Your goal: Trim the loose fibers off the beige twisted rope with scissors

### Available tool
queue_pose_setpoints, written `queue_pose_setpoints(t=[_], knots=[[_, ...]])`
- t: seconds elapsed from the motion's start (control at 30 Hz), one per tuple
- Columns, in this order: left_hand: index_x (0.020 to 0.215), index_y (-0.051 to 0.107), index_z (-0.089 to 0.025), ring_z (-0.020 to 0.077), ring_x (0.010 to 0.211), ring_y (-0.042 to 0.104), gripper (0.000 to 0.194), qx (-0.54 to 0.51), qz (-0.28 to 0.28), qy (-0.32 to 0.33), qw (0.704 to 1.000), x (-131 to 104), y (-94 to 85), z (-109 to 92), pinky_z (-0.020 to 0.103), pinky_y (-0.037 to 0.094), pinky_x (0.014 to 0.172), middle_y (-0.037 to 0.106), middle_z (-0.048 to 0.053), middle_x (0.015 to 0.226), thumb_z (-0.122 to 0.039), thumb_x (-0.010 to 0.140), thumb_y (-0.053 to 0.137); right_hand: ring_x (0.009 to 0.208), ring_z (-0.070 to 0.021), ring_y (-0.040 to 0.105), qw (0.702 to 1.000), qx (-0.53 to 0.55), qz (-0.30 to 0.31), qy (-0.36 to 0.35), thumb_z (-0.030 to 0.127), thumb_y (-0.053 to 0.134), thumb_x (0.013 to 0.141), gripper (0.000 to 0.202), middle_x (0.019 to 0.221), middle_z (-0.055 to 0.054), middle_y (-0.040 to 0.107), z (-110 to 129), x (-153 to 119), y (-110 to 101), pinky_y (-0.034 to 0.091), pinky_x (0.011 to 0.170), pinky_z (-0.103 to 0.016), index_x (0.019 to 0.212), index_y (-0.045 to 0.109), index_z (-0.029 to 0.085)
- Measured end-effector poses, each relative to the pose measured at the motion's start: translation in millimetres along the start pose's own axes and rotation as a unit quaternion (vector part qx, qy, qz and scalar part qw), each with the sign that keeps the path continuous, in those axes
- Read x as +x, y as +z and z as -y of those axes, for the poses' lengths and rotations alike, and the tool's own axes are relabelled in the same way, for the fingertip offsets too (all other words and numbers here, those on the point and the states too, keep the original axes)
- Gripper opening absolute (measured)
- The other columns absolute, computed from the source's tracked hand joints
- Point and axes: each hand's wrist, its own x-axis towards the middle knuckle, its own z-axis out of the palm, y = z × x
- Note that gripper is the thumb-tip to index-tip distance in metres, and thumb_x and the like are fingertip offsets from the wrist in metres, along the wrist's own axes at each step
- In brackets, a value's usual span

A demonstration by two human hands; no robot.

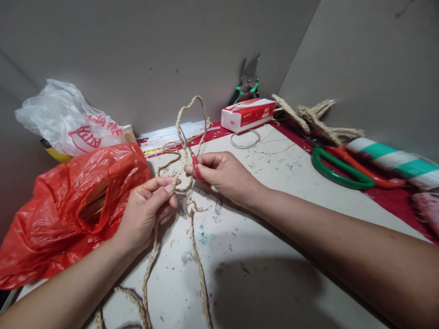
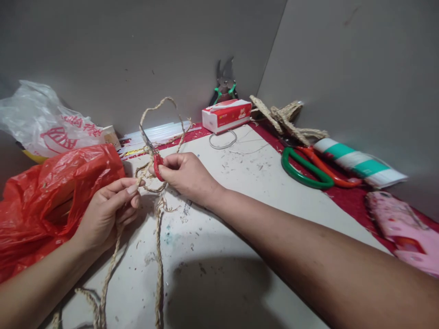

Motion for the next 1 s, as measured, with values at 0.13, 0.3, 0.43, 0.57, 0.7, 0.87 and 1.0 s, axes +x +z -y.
queue_pose_setpoints(t=[0.13, 0.3, 0.43, 0.57, 0.7, 0.87, 1.0], knots=[[0.086, 0.062, -0.015, 0.0004, 0.033, 0.029, 0.017, -0.018, -0.032, 0.022, 0.999, 5, -3.0, 1, 0.014, 0.023, 0.034, 0.057, -0.004, 0.056, -0.024, 0.073, 0.069, 0.056, -0.0093, 0.038, 0.958, -0.254, 0.021, -0.133, 0.03, 0.056, 0.074, 0.02, 0.058, 0.003, 0.045, 0, -3, -6, 0.028, 0.054, -0.025, 0.058, 0.051, 0.017], [0.086, 0.062, -0.016, 0.0013, 0.035, 0.032, 0.016, -0.031, -0.045, 0.047, 0.997, 7, -5.2, 3, 0.016, 0.027, 0.036, 0.059, -0.004, 0.058, -0.024, 0.074, 0.069, 0.065, -0.0146, 0.05, 0.835, -0.511, 0.053, -0.196, 0.039, 0.052, 0.075, 0.024, 0.075, -0.003, 0.062, 3, -8, -10, 0.027, 0.057, -0.027, 0.078, 0.062, 0.017], [0.087, 0.061, -0.016, 0.0016, 0.035, 0.034, 0.02, -0.033, -0.06, 0.044, 0.997, 7, -4.8, 2, 0.016, 0.027, 0.036, 0.059, -0.004, 0.059, -0.025, 0.072, 0.07, 0.07, -0.018, 0.056, 0.797, -0.575, 0.053, -0.177, 0.046, 0.049, 0.077, 0.033, 0.083, -0.005, 0.066, 6, -7, -12, 0.026, 0.056, -0.029, 0.088, 0.065, 0.018], [0.087, 0.061, -0.016, 0.0017, 0.035, 0.034, 0.021, -0.026, -0.071, 0.047, 0.996, 8, -5.7, 2, 0.017, 0.028, 0.037, 0.059, -0.004, 0.06, -0.025, 0.071, 0.071, 0.073, -0.0201, 0.058, 0.754, -0.625, 0.072, -0.187, 0.048, 0.047, 0.079, 0.037, 0.083, -0.009, 0.067, 8, -6, -13, 0.026, 0.057, -0.03, 0.085, 0.065, 0.017], [0.088, 0.061, -0.015, 0.002, 0.037, 0.036, 0.022, -0.031, -0.065, 0.046, 0.996, 7, -6.4, 2, 0.017, 0.028, 0.037, 0.06, -0.003, 0.061, -0.024, 0.071, 0.07, 0.07, -0.0207, 0.058, 0.729, -0.648, 0.083, -0.204, 0.047, 0.047, 0.08, 0.036, 0.078, -0.009, 0.068, 9, -6, -14, 0.025, 0.056, -0.031, 0.08, 0.065, 0.016], [0.086, 0.06, -0.014, 0.002, 0.037, 0.036, 0.02, -0.041, -0.063, 0.039, 0.996, 8, -6.1, 0, 0.016, 0.03, 0.038, 0.061, -0.002, 0.061, -0.021, 0.07, 0.07, 0.066, -0.0196, 0.057, 0.725, -0.653, 0.093, -0.197, 0.047, 0.046, 0.081, 0.037, 0.074, -0.008, 0.068, 10, -6, -14, 0.021, 0.054, -0.031, 0.077, 0.066, 0.016], [0.084, 0.059, -0.013, 0.0017, 0.038, 0.036, 0.018, -0.048, -0.06, 0.036, 0.996, 9, -6.8, -1, 0.016, 0.03, 0.038, 0.061, -0.002, 0.062, -0.019, 0.071, 0.069, 0.065, -0.0184, 0.056, 0.72, -0.658, 0.114, -0.19, 0.045, 0.046, 0.084, 0.036, 0.074, -0.007, 0.068, 12, -5, -15, 0.018, 0.053, -0.031, 0.076, 0.067, 0.017]])
